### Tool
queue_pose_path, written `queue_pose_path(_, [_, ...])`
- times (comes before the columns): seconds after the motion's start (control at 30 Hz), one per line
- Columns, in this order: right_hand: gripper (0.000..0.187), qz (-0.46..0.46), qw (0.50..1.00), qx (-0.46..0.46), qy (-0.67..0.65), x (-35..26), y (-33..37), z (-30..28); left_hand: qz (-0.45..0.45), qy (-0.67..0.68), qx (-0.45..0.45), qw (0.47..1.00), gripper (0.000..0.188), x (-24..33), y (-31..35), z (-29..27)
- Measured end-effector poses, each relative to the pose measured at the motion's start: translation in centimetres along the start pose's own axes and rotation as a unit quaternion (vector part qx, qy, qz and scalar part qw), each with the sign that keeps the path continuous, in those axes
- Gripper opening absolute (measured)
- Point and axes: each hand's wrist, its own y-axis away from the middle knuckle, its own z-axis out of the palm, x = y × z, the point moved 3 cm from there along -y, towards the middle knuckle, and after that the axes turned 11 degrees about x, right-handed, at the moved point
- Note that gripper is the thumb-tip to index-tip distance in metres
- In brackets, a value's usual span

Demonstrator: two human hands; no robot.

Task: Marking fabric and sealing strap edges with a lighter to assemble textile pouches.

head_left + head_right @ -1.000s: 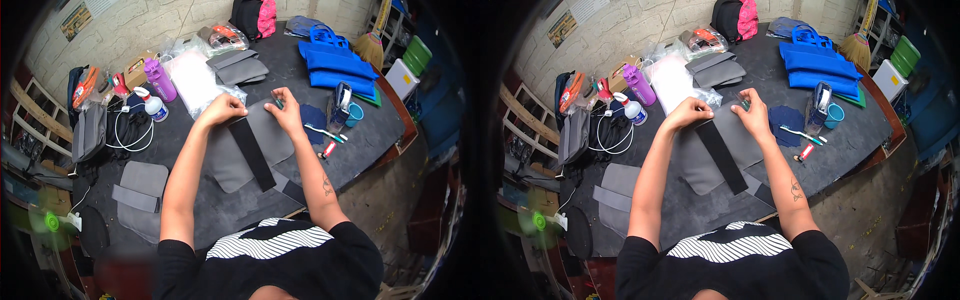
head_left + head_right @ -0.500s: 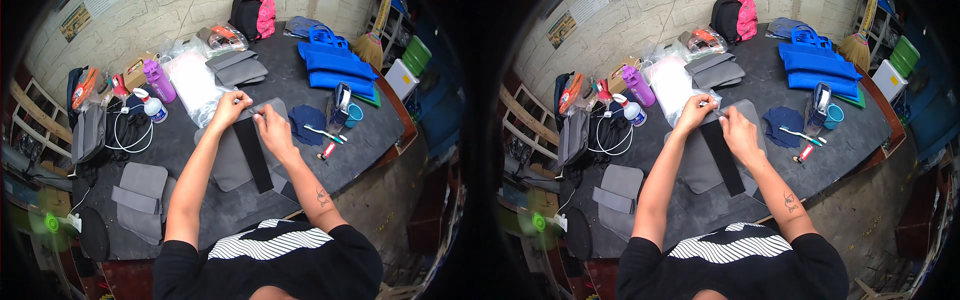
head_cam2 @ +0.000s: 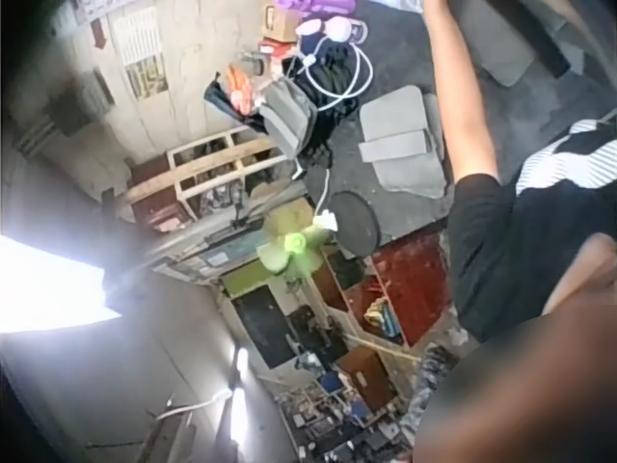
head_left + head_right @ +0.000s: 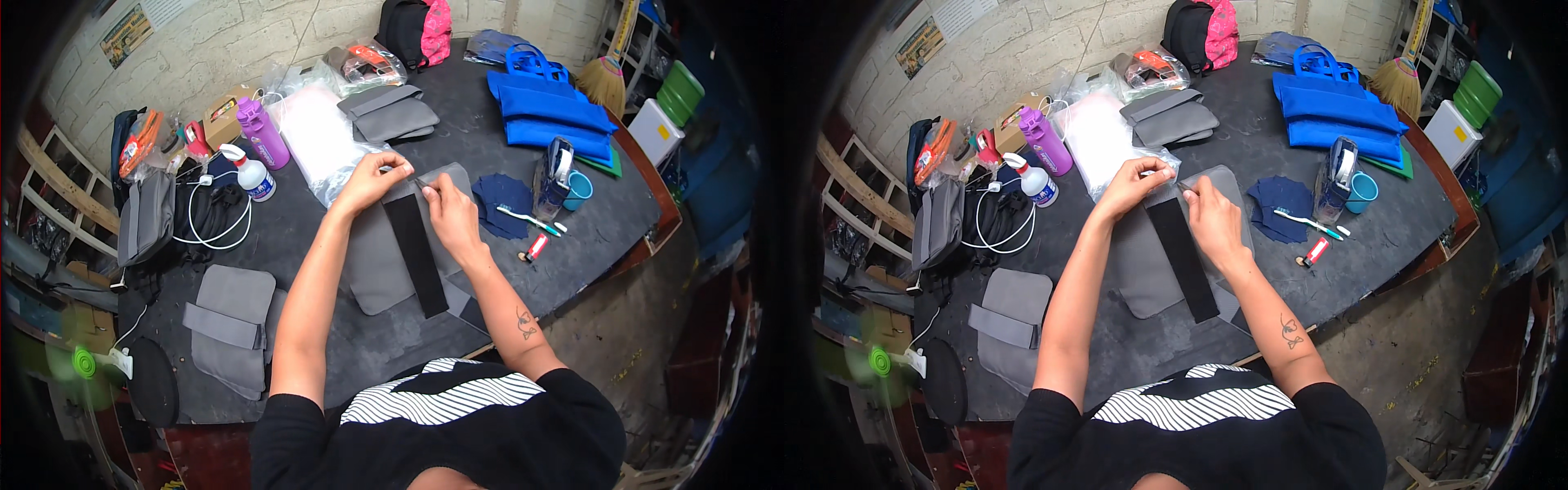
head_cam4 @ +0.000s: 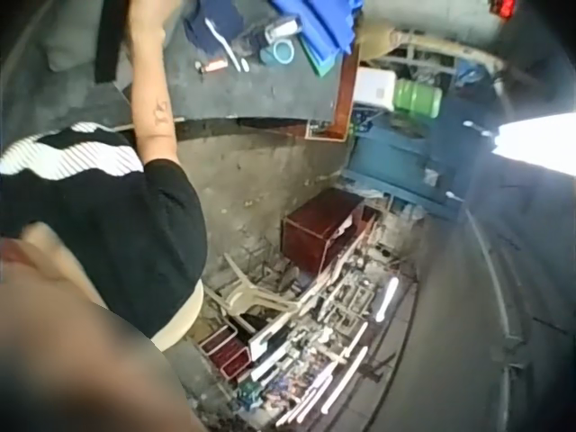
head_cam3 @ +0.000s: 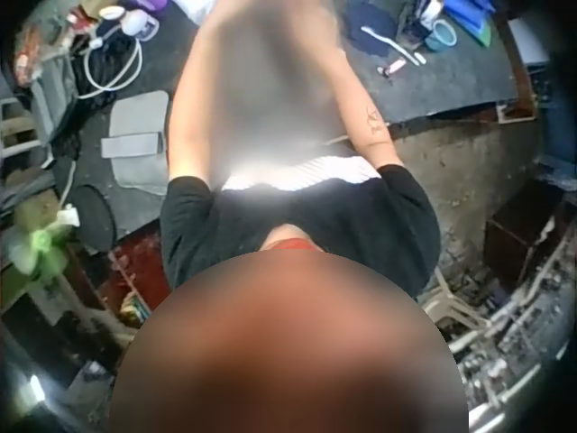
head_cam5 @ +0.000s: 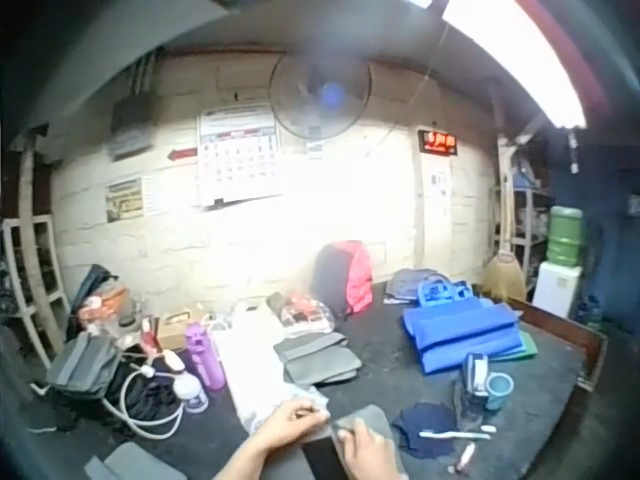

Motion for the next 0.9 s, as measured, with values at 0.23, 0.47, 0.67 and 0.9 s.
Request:
queue_pose_path(0.23, [0.015, -0.016, 1.000, -0.005, -0.001, 0.0, 0.7, 0.2, -0.017, -0.099, 0.015, 0.995, 0.012, -0.2, 0.7, 0.0])
queue_pose_path(0.47, [0.015, -0.036, 0.999, 0.007, -0.012, -0.4, 0.5, 0.6, 0.015, -0.086, 0.014, 0.996, 0.010, -0.2, 0.2, 0.3])
queue_pose_path(0.67, [0.017, -0.009, 0.999, 0.028, -0.033, -0.1, 0.2, 0.1, 0.020, -0.018, 0.012, 1.000, 0.012, -0.2, 0.2, 0.2])
queue_pose_path(0.9, [0.040, 0.256, 0.944, -0.015, -0.210, 8.3, -0.9, -1.3, -0.083, -0.044, -0.033, 0.995, 0.029, -0.3, 0.2, -0.5])
